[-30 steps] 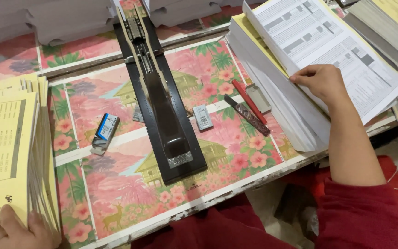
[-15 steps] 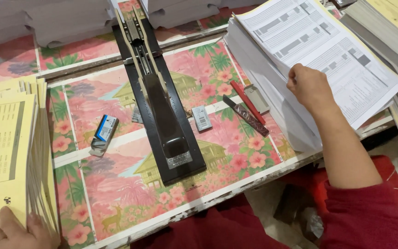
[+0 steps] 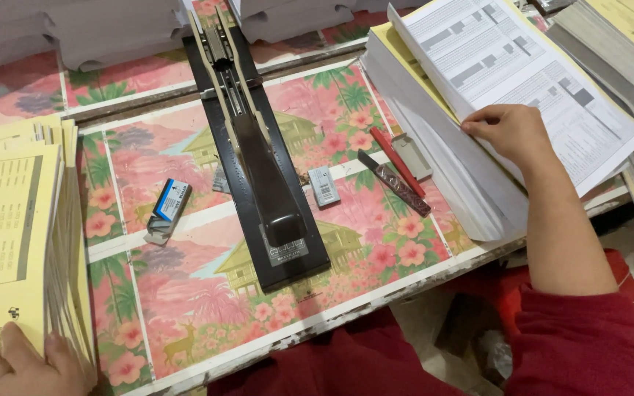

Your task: The person repeatedly picks up stacks of yellow papers, aligns them under a black stapler, and staples them together. After stapling, the person places the bound documents onto a growing pile on the left side of the table.

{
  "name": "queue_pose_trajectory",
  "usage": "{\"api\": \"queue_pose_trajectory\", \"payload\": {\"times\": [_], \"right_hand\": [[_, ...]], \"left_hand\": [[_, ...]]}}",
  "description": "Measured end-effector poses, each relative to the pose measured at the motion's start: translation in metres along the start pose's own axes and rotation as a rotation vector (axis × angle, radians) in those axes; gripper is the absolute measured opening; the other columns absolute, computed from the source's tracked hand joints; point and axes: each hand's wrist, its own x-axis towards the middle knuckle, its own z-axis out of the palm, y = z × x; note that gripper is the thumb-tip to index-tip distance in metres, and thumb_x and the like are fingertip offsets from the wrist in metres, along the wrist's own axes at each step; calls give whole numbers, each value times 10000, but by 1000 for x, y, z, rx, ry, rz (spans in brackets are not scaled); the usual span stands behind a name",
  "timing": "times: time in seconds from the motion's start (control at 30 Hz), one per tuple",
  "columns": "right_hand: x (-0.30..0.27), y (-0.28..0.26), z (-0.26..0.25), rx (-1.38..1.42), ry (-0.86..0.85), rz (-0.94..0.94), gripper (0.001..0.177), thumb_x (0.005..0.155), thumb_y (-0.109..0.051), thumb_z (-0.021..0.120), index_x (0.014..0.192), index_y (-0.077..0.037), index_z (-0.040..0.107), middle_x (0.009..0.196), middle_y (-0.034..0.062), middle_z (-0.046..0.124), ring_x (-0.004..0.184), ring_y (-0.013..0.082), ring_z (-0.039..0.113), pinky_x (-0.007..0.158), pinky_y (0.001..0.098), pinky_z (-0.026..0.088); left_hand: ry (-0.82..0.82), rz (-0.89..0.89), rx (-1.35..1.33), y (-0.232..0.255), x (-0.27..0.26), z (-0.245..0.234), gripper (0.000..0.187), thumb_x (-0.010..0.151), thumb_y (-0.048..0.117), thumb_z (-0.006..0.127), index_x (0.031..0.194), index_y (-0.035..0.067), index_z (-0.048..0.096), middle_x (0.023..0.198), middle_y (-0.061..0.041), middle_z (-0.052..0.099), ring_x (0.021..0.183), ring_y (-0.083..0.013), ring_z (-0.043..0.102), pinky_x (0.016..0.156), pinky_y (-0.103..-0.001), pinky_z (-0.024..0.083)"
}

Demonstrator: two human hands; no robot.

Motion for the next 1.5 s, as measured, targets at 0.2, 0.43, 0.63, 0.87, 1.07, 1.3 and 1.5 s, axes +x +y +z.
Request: {"api": "queue_pose_trajectory", "payload": {"times": [0.2,0.43,0.63,0.87,1.07,1.3,1.5], "right_hand": [[3,6,0,43,-11,-1,91,879,-231,715,949,-179,742,945,-32,692,947,96,586,818,263,441],[-1,1,0,54,9,19,111,873,-264,700,934,-180,741,973,-39,694,1014,93,583,873,265,444],[17,15,9,-51,42,21,146,858,-353,743,895,-212,748,845,-31,667,877,126,559,725,304,429],[7,1,4,7,26,60,132,853,-303,736,893,-177,741,903,-38,687,934,111,577,783,284,446],[23,24,21,-185,81,-112,140,896,-270,596,904,-157,678,712,34,597,627,196,510,632,342,406],[52,13,45,-685,73,-199,351,846,-168,445,1172,-38,425,708,218,642,642,463,574,576,488,450],[67,20,41,-906,168,-239,193,871,-167,449,960,-74,593,778,166,686,696,420,656,521,459,487]], "left_hand": [[-53,-50,-58,10,4,-10,471,1048,197,685,1376,-139,726,1384,-402,633,1191,-497,503,1042,-530,374],[-137,-57,-53,11,6,-17,503,1075,202,673,1444,-140,693,1454,-399,595,1214,-506,490,1073,-525,337],[-45,0,-27,-8,-9,10,475,1051,240,739,1391,-93,737,1397,-382,647,1174,-507,537,1043,-546,418],[-136,-62,-74,6,0,-8,524,1078,207,673,1457,-154,699,1481,-404,584,1243,-515,476,1108,-528,324],[-107,-71,-115,11,6,-13,501,1030,146,724,1421,-167,701,1456,-426,580,1228,-527,473,1069,-555,344],[82,29,63,9,15,-11,389,1033,225,690,1289,-58,764,1296,-292,668,1050,-426,566,885,-481,478],[-369,-277,-280,-9,26,-33,676,962,368,551,1480,-65,515,1478,-358,463,1243,-559,421,923,-640,331]]}}
